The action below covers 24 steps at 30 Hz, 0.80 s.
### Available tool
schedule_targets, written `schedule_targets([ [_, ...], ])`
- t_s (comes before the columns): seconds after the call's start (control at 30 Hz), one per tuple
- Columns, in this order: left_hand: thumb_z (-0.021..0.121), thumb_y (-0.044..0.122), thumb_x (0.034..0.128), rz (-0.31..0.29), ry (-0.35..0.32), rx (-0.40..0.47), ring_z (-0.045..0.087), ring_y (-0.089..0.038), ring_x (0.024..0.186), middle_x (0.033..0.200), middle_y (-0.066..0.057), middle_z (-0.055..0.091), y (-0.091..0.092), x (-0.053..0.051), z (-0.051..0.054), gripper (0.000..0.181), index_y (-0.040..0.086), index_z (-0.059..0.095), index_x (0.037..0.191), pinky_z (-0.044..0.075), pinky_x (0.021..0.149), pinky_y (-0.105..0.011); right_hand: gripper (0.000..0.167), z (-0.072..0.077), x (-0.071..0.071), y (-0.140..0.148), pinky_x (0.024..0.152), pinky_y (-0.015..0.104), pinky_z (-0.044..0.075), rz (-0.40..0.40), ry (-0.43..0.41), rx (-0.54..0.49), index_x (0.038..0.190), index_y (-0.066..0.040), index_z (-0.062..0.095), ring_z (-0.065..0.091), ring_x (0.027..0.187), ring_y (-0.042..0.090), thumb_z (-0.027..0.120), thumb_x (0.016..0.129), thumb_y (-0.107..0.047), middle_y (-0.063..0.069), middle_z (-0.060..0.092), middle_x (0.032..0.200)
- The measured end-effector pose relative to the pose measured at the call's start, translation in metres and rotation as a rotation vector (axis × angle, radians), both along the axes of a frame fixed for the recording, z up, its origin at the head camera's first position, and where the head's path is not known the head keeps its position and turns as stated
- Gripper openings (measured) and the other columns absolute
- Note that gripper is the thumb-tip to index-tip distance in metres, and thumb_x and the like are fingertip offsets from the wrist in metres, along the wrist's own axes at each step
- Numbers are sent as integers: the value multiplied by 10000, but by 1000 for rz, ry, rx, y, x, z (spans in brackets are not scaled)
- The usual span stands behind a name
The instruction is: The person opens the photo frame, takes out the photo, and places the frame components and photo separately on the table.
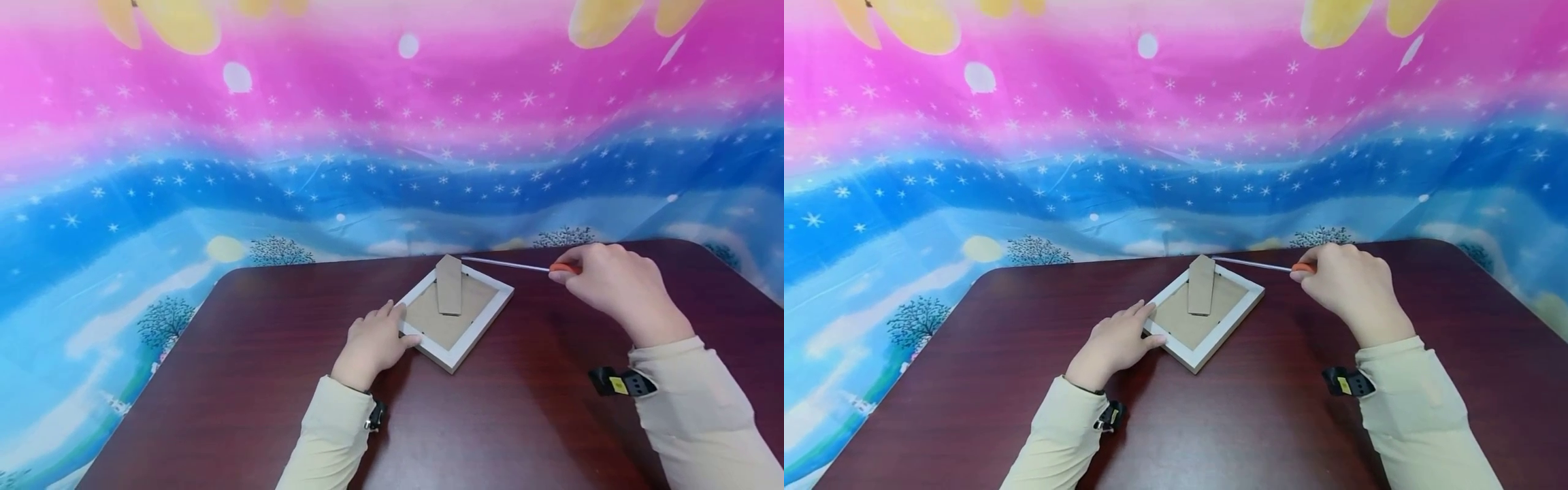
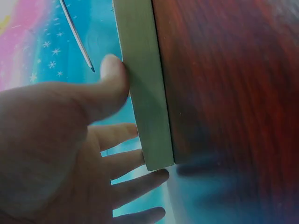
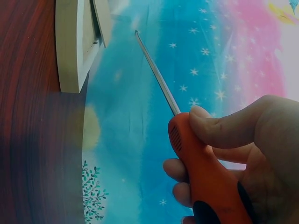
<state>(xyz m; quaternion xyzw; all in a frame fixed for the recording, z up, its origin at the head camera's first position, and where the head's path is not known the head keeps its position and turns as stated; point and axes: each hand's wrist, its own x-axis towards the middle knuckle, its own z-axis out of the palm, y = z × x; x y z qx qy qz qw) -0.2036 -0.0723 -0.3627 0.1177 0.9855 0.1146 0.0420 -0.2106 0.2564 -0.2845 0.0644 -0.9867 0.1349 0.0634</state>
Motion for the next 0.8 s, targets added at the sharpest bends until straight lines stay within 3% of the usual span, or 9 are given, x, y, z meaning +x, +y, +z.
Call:
schedule_targets([
  [0.3,730,411,882,-13,45,-48,476,-339,1319,1480,-163,465,5,0,0,718,71,479,1463,421,1015,-513,342,-2,1,3,561,483,468,-6,4,4,1139,-127,733,620,744,289,653,937,-392,104,716,954],
  [0.53,716,438,885,-45,85,-120,466,-279,1329,1538,-94,411,9,0,2,720,49,498,1450,412,1037,-484,343,0,-1,1,540,464,463,1,-4,8,1138,-126,734,609,697,263,654,940,-394,87,719,930],
  [0.8,716,506,861,2,117,-170,554,-327,1230,1457,-170,496,18,5,2,746,21,546,1402,466,967,-464,356,-1,0,0,571,492,469,8,-7,6,1138,-116,734,607,697,260,659,937,-400,69,719,890],
])
